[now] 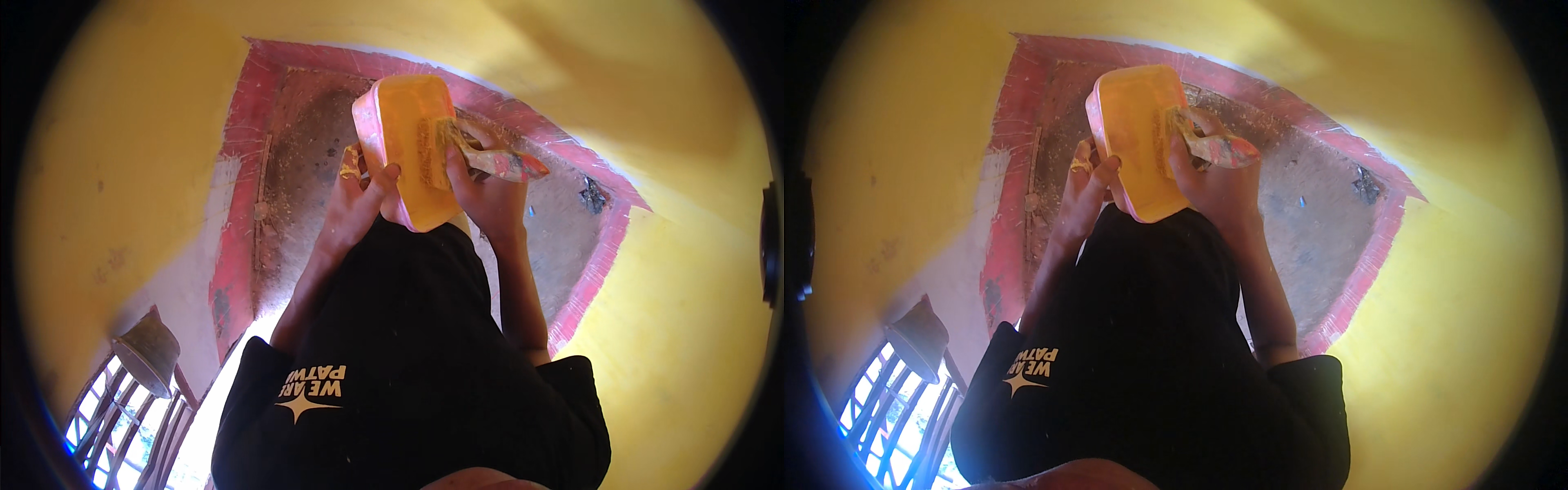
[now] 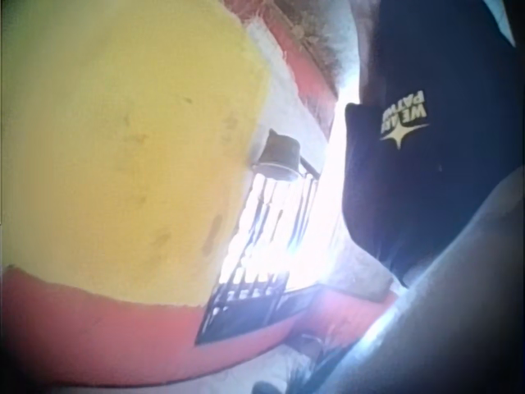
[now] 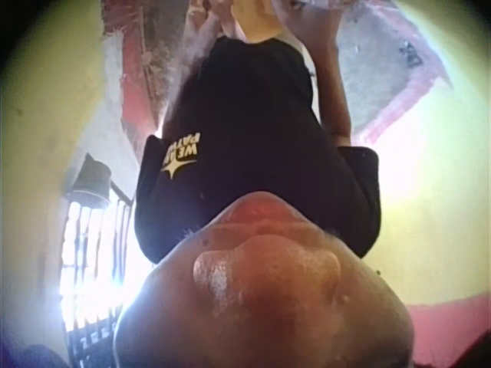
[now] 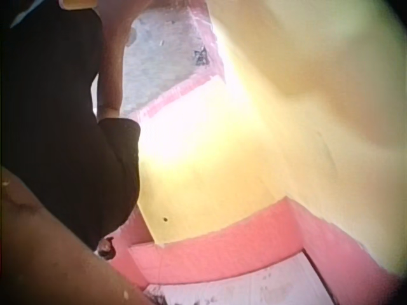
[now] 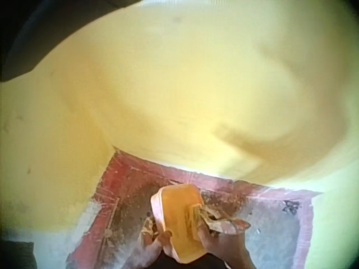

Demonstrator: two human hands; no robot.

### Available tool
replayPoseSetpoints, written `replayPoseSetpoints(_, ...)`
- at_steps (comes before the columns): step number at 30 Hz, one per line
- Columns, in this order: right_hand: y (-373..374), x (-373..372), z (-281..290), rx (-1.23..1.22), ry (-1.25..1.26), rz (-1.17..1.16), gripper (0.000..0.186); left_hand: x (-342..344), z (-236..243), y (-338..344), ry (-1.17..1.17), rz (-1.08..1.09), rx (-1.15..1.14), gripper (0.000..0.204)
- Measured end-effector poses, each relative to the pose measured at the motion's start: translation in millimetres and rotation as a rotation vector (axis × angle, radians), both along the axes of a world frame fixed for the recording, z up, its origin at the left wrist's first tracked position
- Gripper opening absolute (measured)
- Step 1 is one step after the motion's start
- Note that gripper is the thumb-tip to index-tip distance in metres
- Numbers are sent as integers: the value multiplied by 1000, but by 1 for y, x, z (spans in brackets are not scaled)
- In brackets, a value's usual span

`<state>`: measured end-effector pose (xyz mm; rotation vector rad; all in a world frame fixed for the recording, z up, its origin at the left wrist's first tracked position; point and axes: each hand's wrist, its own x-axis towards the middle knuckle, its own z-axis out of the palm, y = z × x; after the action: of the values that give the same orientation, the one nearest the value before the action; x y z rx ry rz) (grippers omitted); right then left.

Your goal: The person paints a wall using a brush, dipping the brush into a plastic container of yellow paint.

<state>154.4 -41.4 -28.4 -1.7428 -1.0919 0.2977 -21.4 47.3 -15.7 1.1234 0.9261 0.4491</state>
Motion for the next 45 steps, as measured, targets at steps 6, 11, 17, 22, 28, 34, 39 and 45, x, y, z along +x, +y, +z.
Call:
replayPoseSetpoints(6,-9,6,6,20,131,-58,31,2,3,-3,53,8,16,49)
replayPoseSetpoints(11,-9,12,11,61,207,-107,30,-1,0,-1,126,-60,30,56)
replayPoseSetpoints(17,-3,26,14,125,179,-101,30,3,7,-3,57,-37,10,49)
replayPoseSetpoints(22,6,30,26,88,217,-80,26,9,8,-11,-32,95,-74,42)
replayPoseSetpoints(28,34,51,18,232,17,-147,25,15,18,-10,-18,56,-73,48)
replayPoseSetpoints(34,49,59,14,168,-55,-183,25,11,7,-15,-61,78,-8,49)
replayPoseSetpoints(39,60,68,8,226,16,-221,25,8,-1,-16,-68,63,-38,46)
replayPoseSetpoints(45,59,78,-1,348,104,-293,26,6,-12,-16,-92,51,-21,45)
